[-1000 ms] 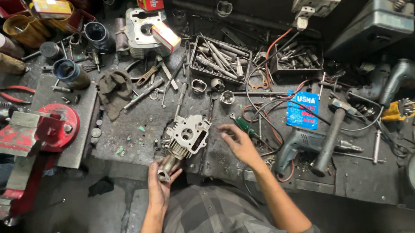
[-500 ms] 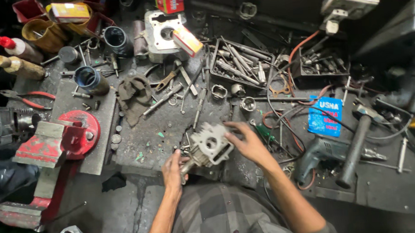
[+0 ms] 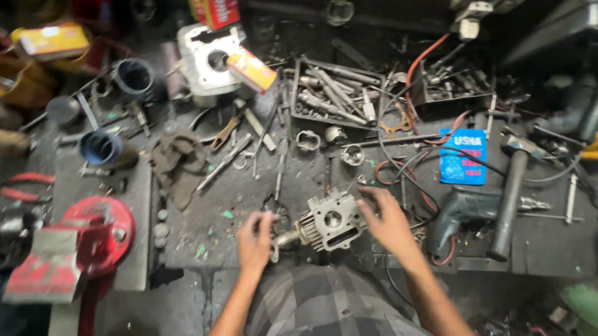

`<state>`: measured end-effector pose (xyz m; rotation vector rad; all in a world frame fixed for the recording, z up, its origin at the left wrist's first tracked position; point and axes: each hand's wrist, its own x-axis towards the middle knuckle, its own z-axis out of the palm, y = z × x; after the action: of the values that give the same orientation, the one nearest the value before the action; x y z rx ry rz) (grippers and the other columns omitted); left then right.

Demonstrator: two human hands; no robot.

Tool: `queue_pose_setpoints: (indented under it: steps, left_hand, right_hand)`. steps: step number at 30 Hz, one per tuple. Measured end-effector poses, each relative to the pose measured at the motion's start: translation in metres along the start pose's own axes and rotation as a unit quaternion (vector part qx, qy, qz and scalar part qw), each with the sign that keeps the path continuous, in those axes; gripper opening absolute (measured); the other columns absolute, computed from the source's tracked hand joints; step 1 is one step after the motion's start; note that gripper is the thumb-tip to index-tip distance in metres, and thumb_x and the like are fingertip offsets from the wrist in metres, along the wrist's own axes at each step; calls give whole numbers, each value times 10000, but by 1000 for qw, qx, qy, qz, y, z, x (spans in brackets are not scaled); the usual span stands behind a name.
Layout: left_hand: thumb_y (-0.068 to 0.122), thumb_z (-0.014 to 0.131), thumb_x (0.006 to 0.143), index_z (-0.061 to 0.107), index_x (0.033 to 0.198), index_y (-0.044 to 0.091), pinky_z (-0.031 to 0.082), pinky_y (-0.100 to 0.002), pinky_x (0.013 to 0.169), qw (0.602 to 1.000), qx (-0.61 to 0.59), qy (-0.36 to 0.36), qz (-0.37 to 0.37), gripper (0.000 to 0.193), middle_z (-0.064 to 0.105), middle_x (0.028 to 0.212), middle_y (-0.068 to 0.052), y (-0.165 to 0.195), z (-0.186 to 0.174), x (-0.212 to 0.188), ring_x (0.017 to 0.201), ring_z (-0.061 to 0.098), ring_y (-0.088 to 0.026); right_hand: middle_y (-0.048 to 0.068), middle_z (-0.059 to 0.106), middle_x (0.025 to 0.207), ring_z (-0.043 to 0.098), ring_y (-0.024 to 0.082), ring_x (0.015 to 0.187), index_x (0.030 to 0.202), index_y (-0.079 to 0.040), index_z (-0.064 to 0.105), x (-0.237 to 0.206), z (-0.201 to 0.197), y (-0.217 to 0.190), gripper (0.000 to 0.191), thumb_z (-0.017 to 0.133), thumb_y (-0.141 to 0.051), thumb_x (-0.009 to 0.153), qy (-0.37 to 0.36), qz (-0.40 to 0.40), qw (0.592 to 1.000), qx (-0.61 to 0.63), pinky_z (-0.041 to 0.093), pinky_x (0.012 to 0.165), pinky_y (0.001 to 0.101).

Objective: The person works at a cluttered repair bench fitting parts into a small engine casing. They handle a metal component, work on it with a file, then hammer a part into the engine casing, before walking across the workshop carrying small parts.

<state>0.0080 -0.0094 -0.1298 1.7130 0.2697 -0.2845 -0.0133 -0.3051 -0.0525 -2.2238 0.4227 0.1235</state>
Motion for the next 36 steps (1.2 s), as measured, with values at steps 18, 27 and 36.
queue_pose_setpoints:
  steps: [18,27,36]
  left_hand:
    - [219,714,868,679,864,136,386,-413,983,890,343,100,283,91,693,946,22,-55,-83,-33,977,598,-245]
    - [260,698,857,667,804,160,414,-410,954,899,341,88,258,117,692,931,31,-52,-86,-50,978,602,-255]
    - [252,683,878,675,809,156,440,-428,943,903,349,51,246,118,692,961,14,-54,-92,-54,999,607,-278]
  right_hand:
    - [115,595,1366,487,376,1329,1292,-88,566,-30,53,-56,609,775,-313,766,81,-142,965,-203,365,1069,533]
    - [113,619,1363,526,387,1287,1275,-95,542,-40,45,-56,602,766,-339,773,62,-136,966,-212,386,1041,555]
    - [152,554,1407,494,397,1274,1200,-118,573,-26,32,-72,473,754,-302,804,34,-120,974,-192,370,1046,544]
